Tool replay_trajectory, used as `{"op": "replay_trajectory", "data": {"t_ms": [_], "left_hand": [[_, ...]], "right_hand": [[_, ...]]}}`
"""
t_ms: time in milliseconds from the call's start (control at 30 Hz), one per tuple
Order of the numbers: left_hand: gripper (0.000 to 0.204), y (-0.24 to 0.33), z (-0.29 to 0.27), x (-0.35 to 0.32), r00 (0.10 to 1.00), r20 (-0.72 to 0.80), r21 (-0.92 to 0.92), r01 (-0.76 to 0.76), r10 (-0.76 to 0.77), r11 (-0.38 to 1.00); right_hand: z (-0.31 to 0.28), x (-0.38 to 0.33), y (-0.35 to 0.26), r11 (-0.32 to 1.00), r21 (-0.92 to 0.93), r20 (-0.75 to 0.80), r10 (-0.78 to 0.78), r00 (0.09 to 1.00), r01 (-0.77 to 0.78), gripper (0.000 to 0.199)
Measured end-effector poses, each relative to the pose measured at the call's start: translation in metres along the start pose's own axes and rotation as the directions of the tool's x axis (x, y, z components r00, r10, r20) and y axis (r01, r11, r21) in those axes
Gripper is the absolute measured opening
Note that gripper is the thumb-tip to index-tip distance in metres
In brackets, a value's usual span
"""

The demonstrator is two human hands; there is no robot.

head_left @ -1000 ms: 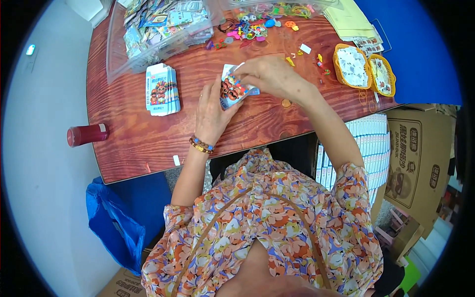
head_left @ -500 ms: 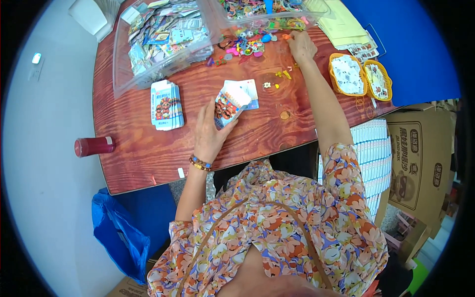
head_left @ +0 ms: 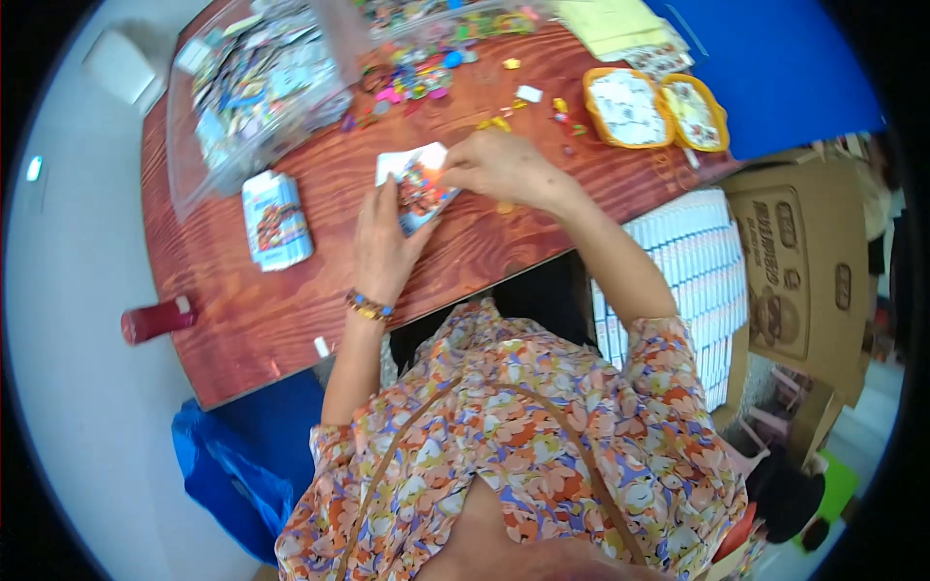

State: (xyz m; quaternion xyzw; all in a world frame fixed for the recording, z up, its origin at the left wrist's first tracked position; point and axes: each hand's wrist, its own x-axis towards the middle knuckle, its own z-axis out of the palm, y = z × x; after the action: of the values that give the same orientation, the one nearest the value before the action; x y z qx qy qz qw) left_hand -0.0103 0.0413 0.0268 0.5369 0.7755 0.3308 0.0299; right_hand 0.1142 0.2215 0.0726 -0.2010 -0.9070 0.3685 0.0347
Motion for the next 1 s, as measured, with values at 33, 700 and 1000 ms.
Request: {"op": "replay_trajectory", "data": {"t_ms": [33,700,1000], "left_hand": [[0.072,-0.004,0.004,-0.002,0.999,-0.026,-0.003,-0.02,0.02,1.0],[0.076,0.006,-0.003,-0.004,0.999,0.041,-0.073,0.038,-0.035,0.997],[0.08,0.05,0.028,0.022,0.98,0.097,-0.156,-0.157,0.173,0.975]], "right_hand": [[-0.001,-0.004,0.01,0.992,0.032,-0.108,-0.117,0.987,0.121,0.025],[-0.128,-0.082,0.167,0.726,0.595,-0.503,0.672,0.543,-0.346,0.015],[-0.12,-0.098,0.169,0.746,0.632,-0.504,0.602,0.619,-0.21,0.019]]}}
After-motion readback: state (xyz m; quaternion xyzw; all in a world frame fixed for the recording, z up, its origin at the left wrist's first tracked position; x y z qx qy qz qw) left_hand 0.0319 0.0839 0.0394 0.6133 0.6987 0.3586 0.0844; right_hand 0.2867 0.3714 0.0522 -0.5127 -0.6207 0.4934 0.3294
